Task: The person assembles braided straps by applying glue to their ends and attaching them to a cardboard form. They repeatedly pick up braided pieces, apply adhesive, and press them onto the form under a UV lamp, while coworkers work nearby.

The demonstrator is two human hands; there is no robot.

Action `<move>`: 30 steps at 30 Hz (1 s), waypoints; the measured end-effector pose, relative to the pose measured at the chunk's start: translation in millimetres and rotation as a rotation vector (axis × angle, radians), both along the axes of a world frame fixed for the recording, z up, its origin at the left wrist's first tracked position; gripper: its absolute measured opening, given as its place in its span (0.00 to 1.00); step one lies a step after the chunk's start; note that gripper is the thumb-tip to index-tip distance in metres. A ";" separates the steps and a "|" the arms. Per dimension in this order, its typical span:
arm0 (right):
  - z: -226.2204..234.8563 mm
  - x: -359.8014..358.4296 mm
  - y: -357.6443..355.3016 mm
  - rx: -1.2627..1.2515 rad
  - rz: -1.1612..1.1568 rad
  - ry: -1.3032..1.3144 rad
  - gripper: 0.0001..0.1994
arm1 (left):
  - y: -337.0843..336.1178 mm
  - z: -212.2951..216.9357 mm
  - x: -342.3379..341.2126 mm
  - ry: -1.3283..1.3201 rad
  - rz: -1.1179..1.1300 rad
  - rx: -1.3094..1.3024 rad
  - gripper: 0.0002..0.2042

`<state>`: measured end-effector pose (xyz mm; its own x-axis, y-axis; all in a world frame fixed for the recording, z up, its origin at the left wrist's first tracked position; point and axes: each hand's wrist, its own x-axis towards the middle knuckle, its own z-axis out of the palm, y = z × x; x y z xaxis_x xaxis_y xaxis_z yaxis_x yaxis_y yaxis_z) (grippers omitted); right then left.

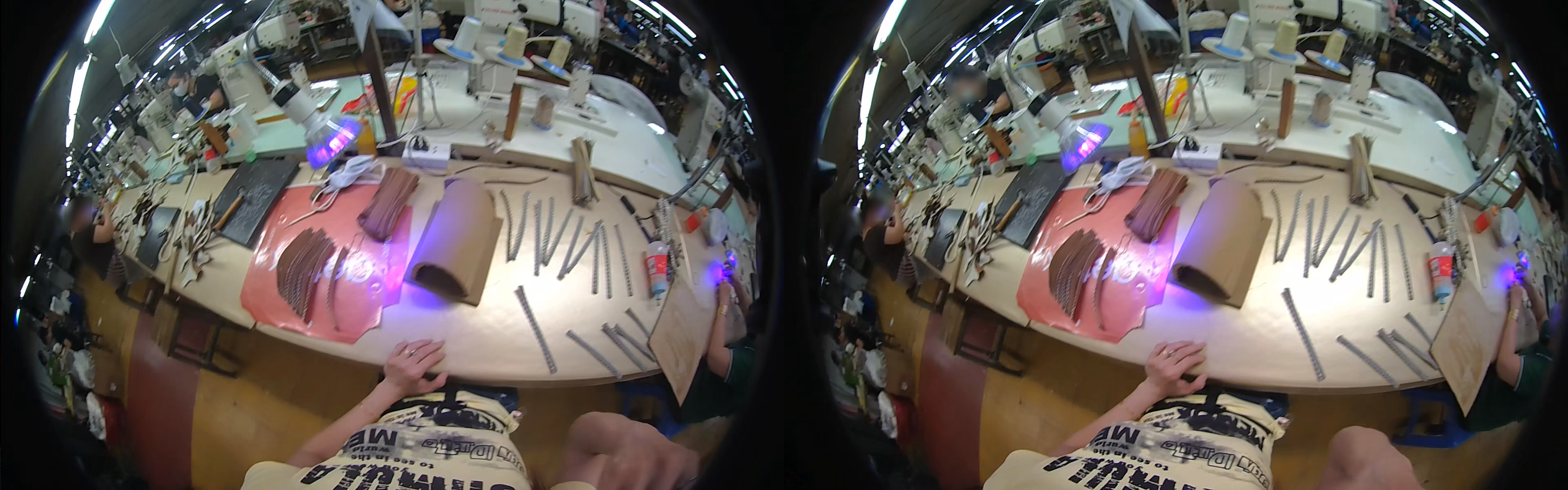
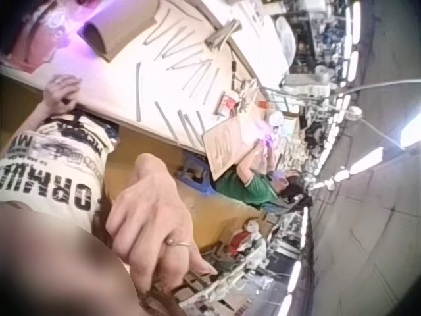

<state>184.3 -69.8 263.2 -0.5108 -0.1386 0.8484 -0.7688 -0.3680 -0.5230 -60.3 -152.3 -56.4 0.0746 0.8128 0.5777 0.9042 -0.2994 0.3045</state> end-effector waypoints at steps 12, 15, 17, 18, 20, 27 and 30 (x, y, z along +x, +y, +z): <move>-129.2 -4.2 94.4 0.885 -1.719 -1.496 0.17 | 61.0 82.8 -39.4 -0.256 0.139 0.085 0.14; -164.3 -0.9 116.3 0.718 -1.770 -1.651 0.18 | 97.3 99.9 -51.6 -0.236 0.079 0.089 0.20; -180.8 3.5 122.3 0.685 -1.766 -1.703 0.19 | 115.9 104.1 -54.7 -0.273 0.064 0.016 0.23; -187.3 3.9 123.9 0.662 -1.772 -1.718 0.19 | 124.0 104.5 -54.7 -0.289 0.058 -0.006 0.22; -199.3 -1.5 122.6 0.633 -1.797 -1.711 0.21 | 134.5 104.5 -54.7 -0.321 0.066 -0.055 0.21; -233.3 -27.0 112.7 0.696 -1.918 -1.662 0.23 | 154.3 106.0 -62.0 -0.405 -0.041 -0.184 0.25; -240.4 -18.4 110.3 0.702 -1.957 -1.718 0.21 | 159.2 102.7 -63.1 -0.274 -0.110 -0.259 0.27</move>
<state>165.9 40.5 22.8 -0.1420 0.9898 -0.0098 0.9273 0.1296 -0.3513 -123.5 6.9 46.3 0.0413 0.9301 0.3650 0.7456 -0.2719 0.6084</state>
